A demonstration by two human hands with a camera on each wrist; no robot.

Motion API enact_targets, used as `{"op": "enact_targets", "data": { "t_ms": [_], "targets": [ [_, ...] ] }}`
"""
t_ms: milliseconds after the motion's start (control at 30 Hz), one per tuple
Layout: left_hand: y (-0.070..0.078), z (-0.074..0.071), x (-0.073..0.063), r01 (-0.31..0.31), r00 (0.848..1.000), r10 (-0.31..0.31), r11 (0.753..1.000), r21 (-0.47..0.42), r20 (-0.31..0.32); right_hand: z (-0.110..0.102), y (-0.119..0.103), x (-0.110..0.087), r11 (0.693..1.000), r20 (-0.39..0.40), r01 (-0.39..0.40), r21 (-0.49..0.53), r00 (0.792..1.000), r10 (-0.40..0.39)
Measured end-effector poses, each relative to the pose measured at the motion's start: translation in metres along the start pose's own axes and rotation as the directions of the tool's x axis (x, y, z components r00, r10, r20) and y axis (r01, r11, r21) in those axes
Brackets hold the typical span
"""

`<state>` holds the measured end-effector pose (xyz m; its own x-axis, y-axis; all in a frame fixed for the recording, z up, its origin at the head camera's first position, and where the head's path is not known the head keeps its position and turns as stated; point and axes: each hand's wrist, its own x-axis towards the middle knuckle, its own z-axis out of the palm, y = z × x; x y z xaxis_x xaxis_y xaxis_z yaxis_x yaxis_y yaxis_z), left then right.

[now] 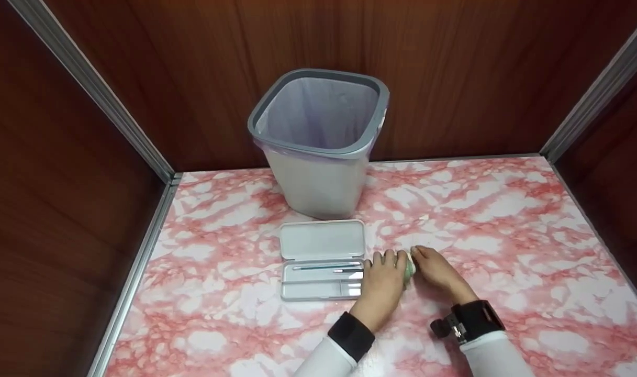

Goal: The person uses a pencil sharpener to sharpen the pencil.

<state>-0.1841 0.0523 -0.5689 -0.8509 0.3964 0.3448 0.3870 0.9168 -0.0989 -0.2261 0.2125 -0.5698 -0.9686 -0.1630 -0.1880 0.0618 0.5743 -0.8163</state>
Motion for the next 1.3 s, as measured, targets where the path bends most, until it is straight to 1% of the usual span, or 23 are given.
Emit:
{"op": "enact_targets", "data": {
  "t_ms": [67,133,200,333,467,567,633,800,900,1133,1300],
  "targets": [
    [0.001,0.000,-0.001,-0.006,1.000,0.006,1.000,-0.001,-0.008,0.003,0.006,0.000,0.999,0.002,-0.003,-0.046,1.000,0.003],
    [0.002,0.000,-0.001,-0.008,1.000,0.008,1.000,0.004,-0.018,0.006,0.009,-0.002,0.999,0.001,-0.023,-0.046,1.000,0.023],
    [0.002,0.000,-0.001,-0.005,1.000,0.005,1.000,0.010,-0.026,0.008,0.010,-0.004,0.997,-0.005,-0.031,-0.068,1.000,0.031],
    [0.002,-0.001,0.000,-0.001,1.000,0.001,1.000,0.024,-0.019,0.014,0.011,-0.013,0.984,-0.055,-0.056,-0.169,0.997,0.048],
    [0.003,-0.003,0.001,0.001,1.000,-0.001,0.999,0.047,0.002,0.021,0.012,-0.024,0.969,-0.112,-0.083,-0.233,0.992,0.058],
    [0.003,-0.005,0.001,0.006,1.000,-0.007,0.998,0.064,0.021,0.024,0.012,-0.029,0.967,-0.138,-0.094,-0.235,0.988,0.063],
    [0.004,-0.005,0.001,0.011,0.999,-0.013,0.997,0.074,0.037,0.025,0.013,-0.032,0.968,-0.139,-0.091,-0.234,0.988,0.060],
    [0.006,-0.006,0.001,0.016,0.996,-0.024,0.997,0.080,0.090,0.025,0.012,-0.040,0.973,-0.098,-0.100,-0.210,0.992,0.081],
    [0.006,-0.008,0.001,0.022,0.993,-0.031,0.997,0.080,0.112,0.025,0.010,-0.044,0.976,-0.089,-0.110,-0.189,0.992,0.095],
    [0.005,-0.009,0.002,0.024,0.991,-0.035,0.996,0.082,0.131,0.026,0.006,-0.052,0.981,-0.097,-0.129,-0.146,0.989,0.115],
    [0.004,-0.008,0.003,0.032,0.991,-0.042,0.997,0.077,0.128,0.025,-0.001,-0.060,0.983,-0.104,-0.119,-0.139,0.989,0.105]
  ]
}}
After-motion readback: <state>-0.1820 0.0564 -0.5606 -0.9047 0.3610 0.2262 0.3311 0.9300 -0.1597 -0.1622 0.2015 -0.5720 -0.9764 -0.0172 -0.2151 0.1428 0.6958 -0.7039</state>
